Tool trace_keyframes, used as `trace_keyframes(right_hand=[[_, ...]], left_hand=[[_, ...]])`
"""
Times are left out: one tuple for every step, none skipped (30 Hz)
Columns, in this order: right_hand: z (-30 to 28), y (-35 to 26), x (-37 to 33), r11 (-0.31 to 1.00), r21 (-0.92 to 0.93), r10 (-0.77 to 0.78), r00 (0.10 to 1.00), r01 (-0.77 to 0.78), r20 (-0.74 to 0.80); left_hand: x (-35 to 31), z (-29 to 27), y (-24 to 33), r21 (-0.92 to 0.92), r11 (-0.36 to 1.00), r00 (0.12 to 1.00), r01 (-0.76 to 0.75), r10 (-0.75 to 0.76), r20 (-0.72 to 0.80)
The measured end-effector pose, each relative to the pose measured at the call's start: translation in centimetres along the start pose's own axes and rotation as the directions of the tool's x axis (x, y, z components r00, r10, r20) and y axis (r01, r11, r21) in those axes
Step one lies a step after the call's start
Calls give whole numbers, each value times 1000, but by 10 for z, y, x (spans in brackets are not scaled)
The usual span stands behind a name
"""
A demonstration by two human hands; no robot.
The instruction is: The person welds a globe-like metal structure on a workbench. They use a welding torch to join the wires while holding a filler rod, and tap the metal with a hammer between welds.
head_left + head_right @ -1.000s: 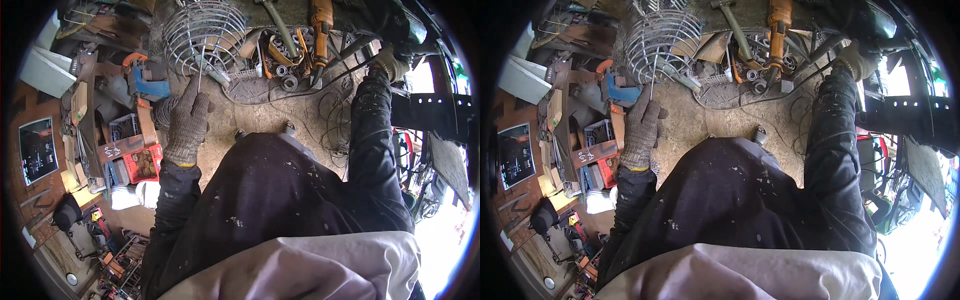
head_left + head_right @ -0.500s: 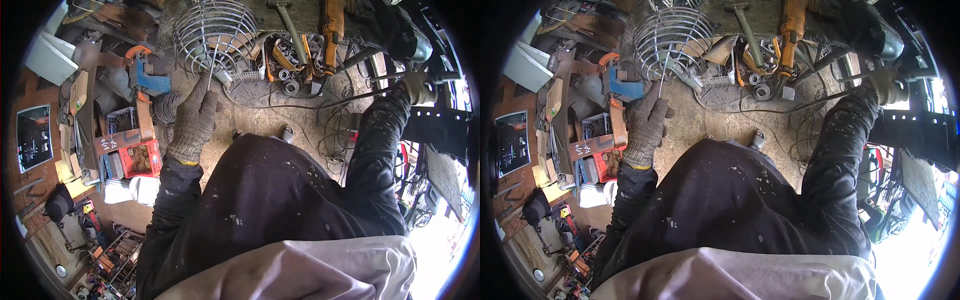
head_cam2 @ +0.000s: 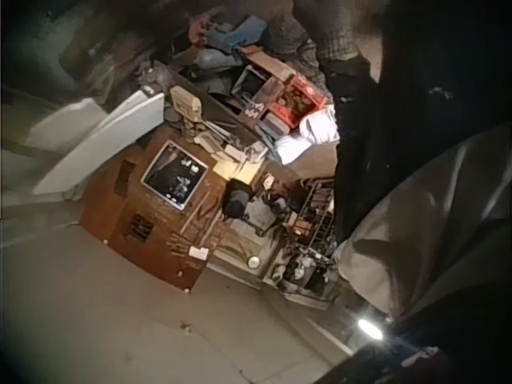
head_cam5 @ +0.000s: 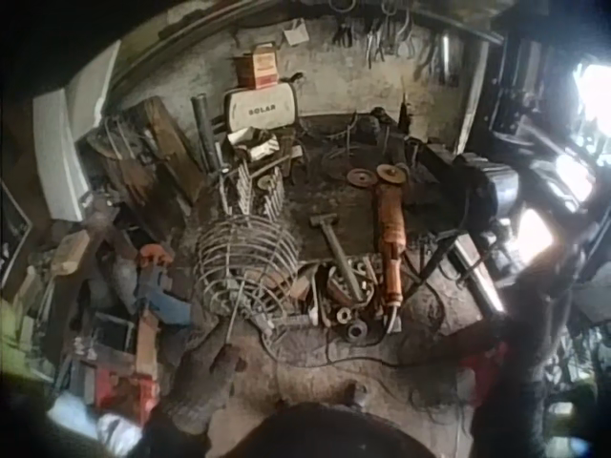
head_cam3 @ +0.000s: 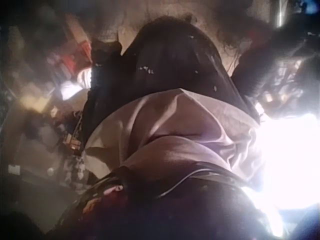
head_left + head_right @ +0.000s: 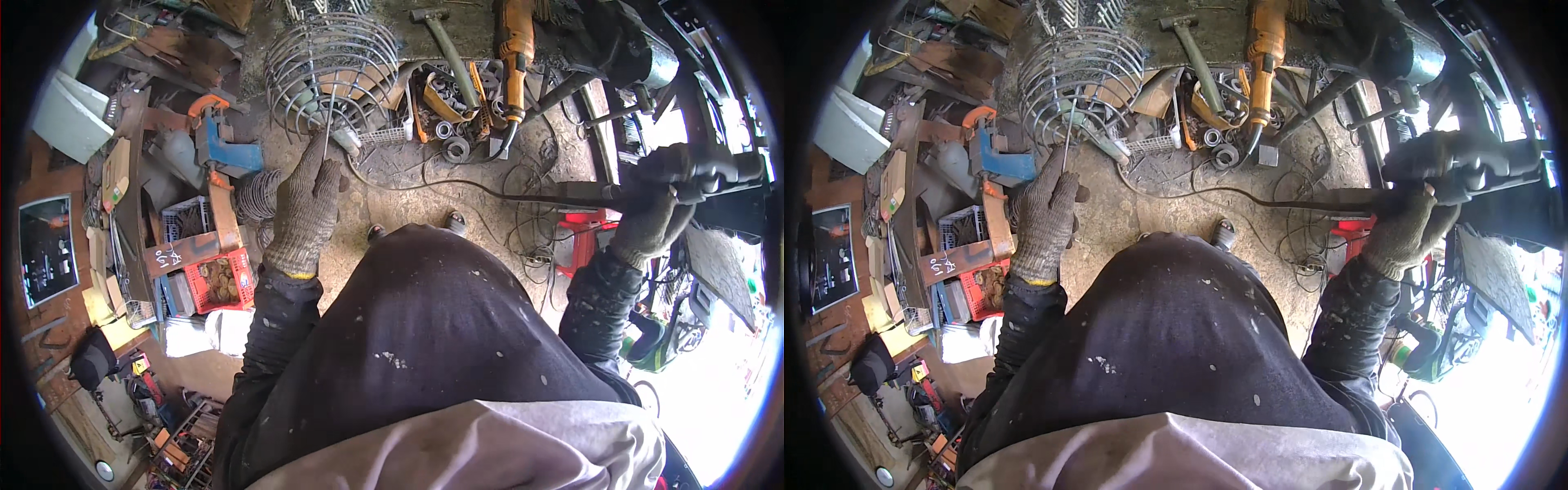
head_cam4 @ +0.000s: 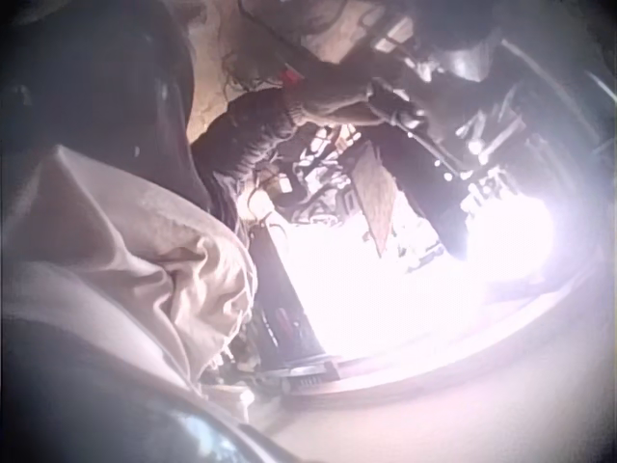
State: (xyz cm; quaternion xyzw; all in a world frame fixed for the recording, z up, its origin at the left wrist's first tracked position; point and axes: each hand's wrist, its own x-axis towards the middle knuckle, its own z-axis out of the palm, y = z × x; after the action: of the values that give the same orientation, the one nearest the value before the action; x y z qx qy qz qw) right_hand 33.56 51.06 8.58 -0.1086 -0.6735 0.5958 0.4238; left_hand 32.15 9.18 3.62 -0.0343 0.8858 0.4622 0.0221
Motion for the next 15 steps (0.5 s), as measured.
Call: trace_keyframes(right_hand=[[0,0,-5,992,120,49,999,-46,-24],[-18,27,0,986,144,76,997,-79,28],[-28,36,1,987,95,119,987,-129,103],[-19,32,-7,987,112,102,990,-113,102],[-9,29,-15,987,130,84,991,-97,102],[-21,41,-16,988,134,50,983,-74,177],[-34,54,-18,989,140,16,969,-51,245],[-46,60,-20,994,-96,74,952,-47,296],[-41,57,-24,987,-159,28,949,24,315],[-36,53,-28,971,-220,-15,940,95,340],[-31,49,-33,947,-276,-55,929,165,367],[-13,28,-40,976,-208,133,933,-65,333],[-8,26,-43,976,-81,217,920,-202,327],[-4,23,-45,941,55,300,901,-333,314],[1,21,-48,875,189,380,874,-446,303]], left_hand=[[0,0,-5,-3,1000,1000,-5,5,-1],[0,0,-16,-1,1000,999,-31,31,-9],[2,0,-23,-9,999,999,-49,48,-20],[4,2,-28,-11,998,997,-68,67,-26],[6,2,-31,17,996,996,-89,89,-7],[6,1,-34,26,995,996,-93,93,-6],[7,2,-37,36,994,995,-101,101,-1],[6,2,-41,85,975,978,-206,207,-3],[7,2,-40,109,959,964,-263,264,4],[5,2,-38,134,940,949,-313,314,7],[3,3,-34,69,971,973,-230,231,-1],[2,1,-28,3,989,989,-148,148,-7],[2,1,-22,1,988,988,-152,152,-9],[2,1,-16,-29,996,996,-89,89,1],[0,0,-15,-55,998,1000,-19,20,8]])
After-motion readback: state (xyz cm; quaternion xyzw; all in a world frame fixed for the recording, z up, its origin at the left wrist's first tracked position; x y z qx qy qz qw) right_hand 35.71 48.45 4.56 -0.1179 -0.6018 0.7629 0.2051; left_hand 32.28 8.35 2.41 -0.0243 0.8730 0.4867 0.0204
